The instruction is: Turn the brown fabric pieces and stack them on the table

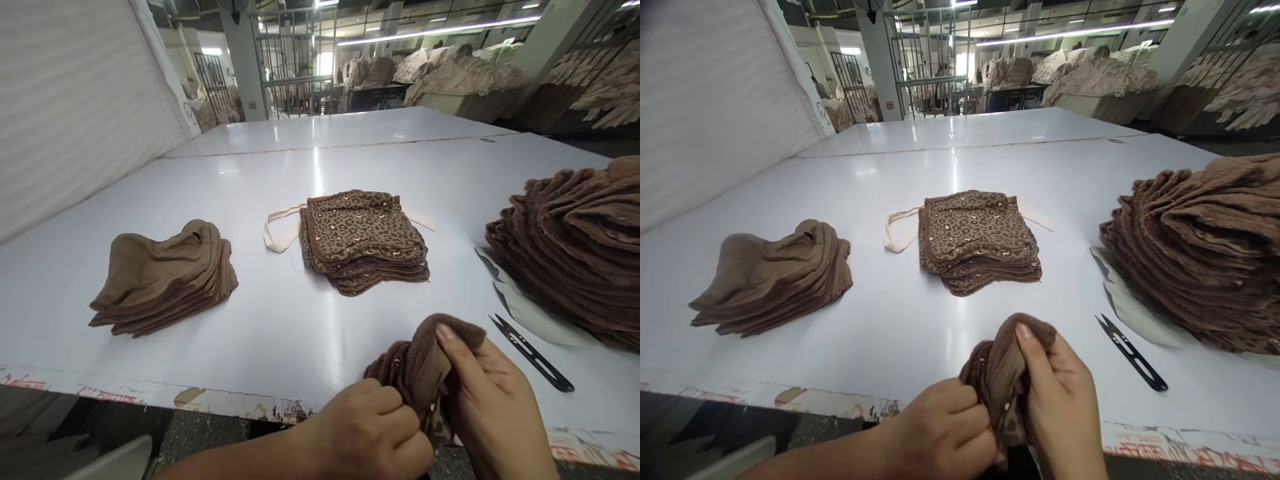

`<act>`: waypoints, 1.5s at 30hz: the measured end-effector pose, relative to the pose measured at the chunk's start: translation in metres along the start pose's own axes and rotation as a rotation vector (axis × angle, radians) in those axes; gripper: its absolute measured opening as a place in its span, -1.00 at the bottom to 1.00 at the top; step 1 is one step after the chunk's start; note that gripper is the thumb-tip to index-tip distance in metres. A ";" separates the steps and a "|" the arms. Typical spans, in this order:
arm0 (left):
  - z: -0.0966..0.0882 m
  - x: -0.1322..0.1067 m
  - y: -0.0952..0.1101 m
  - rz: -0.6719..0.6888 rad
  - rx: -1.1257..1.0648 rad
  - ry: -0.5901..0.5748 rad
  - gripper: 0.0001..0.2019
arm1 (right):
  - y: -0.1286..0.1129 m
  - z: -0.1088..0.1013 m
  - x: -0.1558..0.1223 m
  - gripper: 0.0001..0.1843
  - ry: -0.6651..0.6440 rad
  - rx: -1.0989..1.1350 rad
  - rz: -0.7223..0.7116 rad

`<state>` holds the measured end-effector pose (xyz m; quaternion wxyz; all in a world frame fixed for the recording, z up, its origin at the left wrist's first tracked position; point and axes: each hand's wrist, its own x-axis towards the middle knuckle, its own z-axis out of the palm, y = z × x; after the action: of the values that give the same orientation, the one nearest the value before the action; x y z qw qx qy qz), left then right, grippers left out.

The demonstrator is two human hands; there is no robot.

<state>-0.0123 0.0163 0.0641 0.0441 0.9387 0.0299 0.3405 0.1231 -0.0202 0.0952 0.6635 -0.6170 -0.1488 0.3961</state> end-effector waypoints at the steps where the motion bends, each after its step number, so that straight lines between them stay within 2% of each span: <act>1: 0.000 -0.002 0.000 0.022 -0.034 -0.025 -0.75 | -0.002 0.002 0.003 -0.66 -0.005 0.024 0.016; 5: -0.011 -0.006 -0.006 -0.048 -0.163 -0.173 -0.77 | -0.004 0.007 0.012 -0.62 -0.045 0.103 0.095; 7: -0.022 -0.007 -0.013 -0.152 -0.233 -0.249 -0.82 | -0.003 0.005 0.013 -0.60 -0.063 0.119 0.129; 8: -0.027 -0.008 -0.015 -0.246 -0.256 -0.250 -0.85 | -0.002 0.003 0.012 -0.60 -0.069 0.130 0.138; 10: -0.036 -0.009 -0.018 -0.497 -0.248 -0.147 -0.87 | 0.000 -0.001 0.010 -0.59 -0.052 0.166 0.142; 12: -0.038 -0.009 -0.016 -0.688 -0.178 0.033 -0.83 | 0.003 -0.003 0.006 -0.58 -0.008 0.202 0.152; 14: -0.034 -0.009 -0.009 -0.726 -0.092 0.130 -0.69 | 0.009 -0.003 0.000 -0.56 0.027 0.213 0.185; 16: -0.027 -0.009 -0.004 -0.698 -0.066 0.113 -0.68 | 0.015 -0.002 -0.006 -0.55 0.020 0.185 0.227; 18: -0.021 -0.011 -0.004 -0.688 -0.113 0.059 -0.79 | 0.018 -0.006 -0.012 -0.54 0.008 0.129 0.242; 19: -0.019 -0.012 -0.006 -0.686 -0.139 0.037 -0.81 | 0.017 -0.009 -0.014 -0.50 0.030 0.032 0.171; 20: -0.019 -0.013 -0.009 -0.678 -0.151 0.023 -0.82 | 0.015 -0.014 -0.016 -0.45 0.072 -0.123 0.037; 22: -0.023 -0.014 -0.015 -0.641 -0.121 -0.006 -0.82 | 0.008 -0.025 -0.017 -0.46 0.106 -0.531 -0.418; 24: -0.029 -0.014 -0.020 -0.583 -0.090 -0.048 -0.82 | 0.001 -0.032 -0.014 -0.55 -0.063 -0.922 -0.902; 25: -0.032 -0.013 -0.021 -0.555 -0.094 -0.063 -0.81 | -0.001 -0.033 -0.012 -0.59 -0.196 -1.042 -1.057; 26: -0.034 -0.011 -0.022 -0.533 -0.103 -0.064 -0.81 | -0.002 -0.032 -0.009 -0.62 -0.330 -1.113 -1.146; 27: -0.035 -0.010 -0.022 -0.519 -0.114 -0.051 -0.80 | -0.002 -0.030 -0.007 -0.69 -0.440 -1.149 -1.159; 29: -0.035 -0.008 -0.022 -0.511 -0.127 -0.004 -0.79 | 0.000 -0.023 -0.003 -0.89 -0.562 -1.135 -1.023; 32: -0.031 -0.010 -0.024 -0.493 -0.148 0.044 -0.79 | 0.002 -0.017 -0.001 -0.78 -0.674 -1.030 -0.788; 36: -0.027 -0.023 -0.031 -0.367 -0.127 0.064 -0.79 | 0.002 -0.029 0.002 -0.85 -0.602 -1.060 -0.788; 39: -0.028 -0.036 -0.038 -0.320 -0.156 0.009 -0.78 | 0.003 -0.043 0.007 -0.89 -0.570 -1.103 -0.791; 42: -0.032 -0.045 -0.045 -0.393 -0.161 -0.078 -0.80 | 0.008 -0.050 0.009 -0.88 -0.591 -1.051 -0.667; 45: -0.046 -0.041 -0.042 -0.534 -0.152 -0.164 -0.86 | 0.015 -0.047 0.003 -0.88 -0.560 -0.967 -0.577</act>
<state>-0.0744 0.0575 0.0689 0.2045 0.9161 0.2466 0.2411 0.1524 -0.0519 0.0711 0.3256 -0.6551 -0.6397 0.2356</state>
